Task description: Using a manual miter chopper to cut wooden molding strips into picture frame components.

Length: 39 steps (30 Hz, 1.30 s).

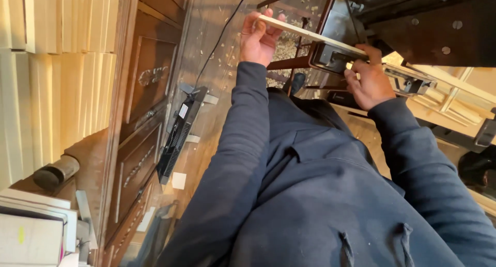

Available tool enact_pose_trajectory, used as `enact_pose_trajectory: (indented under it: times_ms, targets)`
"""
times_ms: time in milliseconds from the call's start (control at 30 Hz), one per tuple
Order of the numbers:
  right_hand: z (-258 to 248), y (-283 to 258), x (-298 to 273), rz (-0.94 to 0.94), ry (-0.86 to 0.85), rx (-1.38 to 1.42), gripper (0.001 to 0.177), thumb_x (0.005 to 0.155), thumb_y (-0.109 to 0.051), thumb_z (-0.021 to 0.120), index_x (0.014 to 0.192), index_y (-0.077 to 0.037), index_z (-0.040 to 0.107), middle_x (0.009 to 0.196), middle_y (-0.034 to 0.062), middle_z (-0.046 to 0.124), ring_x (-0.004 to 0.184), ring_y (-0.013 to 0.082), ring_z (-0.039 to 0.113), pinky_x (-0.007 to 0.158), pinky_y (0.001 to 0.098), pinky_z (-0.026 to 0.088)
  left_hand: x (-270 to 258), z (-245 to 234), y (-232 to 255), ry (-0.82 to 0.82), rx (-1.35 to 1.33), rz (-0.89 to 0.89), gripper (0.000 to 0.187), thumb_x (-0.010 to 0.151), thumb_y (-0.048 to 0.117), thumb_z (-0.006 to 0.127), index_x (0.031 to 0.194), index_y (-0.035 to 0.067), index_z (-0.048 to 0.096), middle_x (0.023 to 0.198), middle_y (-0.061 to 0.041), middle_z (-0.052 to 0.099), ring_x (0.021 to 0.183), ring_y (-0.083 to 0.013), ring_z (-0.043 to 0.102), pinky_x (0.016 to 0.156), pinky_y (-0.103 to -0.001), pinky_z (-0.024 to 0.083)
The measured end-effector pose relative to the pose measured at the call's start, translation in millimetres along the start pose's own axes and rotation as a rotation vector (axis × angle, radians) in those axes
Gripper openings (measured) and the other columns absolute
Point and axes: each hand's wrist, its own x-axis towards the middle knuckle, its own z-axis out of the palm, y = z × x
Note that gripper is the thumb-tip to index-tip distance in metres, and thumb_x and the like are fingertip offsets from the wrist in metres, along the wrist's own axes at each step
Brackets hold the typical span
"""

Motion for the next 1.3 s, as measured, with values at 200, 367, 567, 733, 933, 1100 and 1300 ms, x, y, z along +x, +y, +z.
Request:
enact_pose_trajectory:
  times_ms: [200, 367, 567, 733, 933, 1100, 1300]
  targets:
    - [10.7, 31.1, 4.6, -0.164, 0.052, -0.114, 0.023, 0.103, -0.016, 0.062, 0.093, 0.004, 0.066, 0.157, 0.0285, 0.04, 0.091, 0.0415, 0.067, 0.082, 0.0459, 0.056, 2.5, 22.7, 9.0, 0.037, 0.006, -0.001, 0.014, 0.099, 0.008, 0.073, 0.112, 0.012, 0.07, 0.119, -0.009, 0.074, 0.116, -0.0413, 0.07, 0.101, -0.053, 0.058]
    - [7.9, 15.1, 7.0, -0.043, 0.011, 0.007, 0.026, 0.102, -0.02, 0.059, 0.091, 0.004, 0.063, 0.157, 0.0275, 0.038, 0.084, 0.0413, 0.068, 0.077, 0.0451, 0.056, 1.1, 28.5, 11.4, 0.083, 0.007, -0.01, 0.014, 0.098, 0.008, 0.073, 0.112, 0.011, 0.071, 0.118, -0.009, 0.074, 0.116, -0.0413, 0.07, 0.1, -0.052, 0.058]
    - [20.7, 53.0, 9.3, -0.3, 0.126, -0.165, 0.023, 0.104, -0.018, 0.064, 0.094, 0.002, 0.066, 0.151, 0.0301, 0.041, 0.116, 0.0498, 0.06, 0.098, 0.049, 0.053, -3.4, 44.3, 23.9, 0.124, 0.051, -0.049, 0.014, 0.098, 0.009, 0.074, 0.112, 0.012, 0.072, 0.123, -0.011, 0.072, 0.12, -0.0403, 0.068, 0.102, -0.051, 0.058]
    - [9.9, 42.2, 6.4, -0.206, 0.058, -0.061, 0.022, 0.1, -0.018, 0.063, 0.095, 0.003, 0.064, 0.151, 0.0322, 0.04, 0.106, 0.0494, 0.062, 0.096, 0.0508, 0.051, -4.8, 86.4, 64.5, 0.171, 0.434, 0.069, 0.017, 0.092, 0.007, 0.075, 0.108, 0.007, 0.07, 0.139, -0.014, 0.066, 0.129, -0.0324, 0.063, 0.109, -0.045, 0.054]
    - [2.5, 38.7, 5.0, -0.208, 0.096, -0.065, 0.02, 0.094, -0.02, 0.065, 0.091, -0.001, 0.064, 0.149, 0.0331, 0.038, 0.098, 0.0516, 0.063, 0.085, 0.054, 0.054, -6.1, 196.7, 62.5, 0.089, 0.755, 0.083, 0.018, 0.105, 0.015, 0.066, 0.115, 0.001, 0.072, 0.12, -0.012, 0.07, 0.11, -0.0235, 0.065, 0.1, -0.036, 0.053]
    - [-2.7, 27.7, -1.6, -0.118, 0.108, -0.014, 0.019, 0.093, -0.02, 0.066, 0.098, -0.001, 0.063, 0.152, 0.0289, 0.04, 0.086, 0.0497, 0.068, 0.078, 0.0553, 0.055, 16.9, 272.3, -13.6, -0.631, 1.938, -0.178, 0.015, 0.101, 0.009, 0.067, 0.112, 0.002, 0.073, 0.111, -0.012, 0.069, 0.105, -0.0309, 0.066, 0.093, -0.04, 0.053]
    - [-5.6, 30.3, -1.2, -0.109, 0.117, 0.094, 0.022, 0.085, -0.015, 0.067, 0.102, -0.001, 0.063, 0.152, 0.0284, 0.04, 0.094, 0.0467, 0.068, 0.079, 0.0527, 0.056, 62.6, 241.3, -69.3, -0.947, 2.074, -0.502, 0.019, 0.097, 0.018, 0.07, 0.108, 0.004, 0.077, 0.102, -0.015, 0.065, 0.1, -0.0384, 0.062, 0.086, -0.048, 0.049]
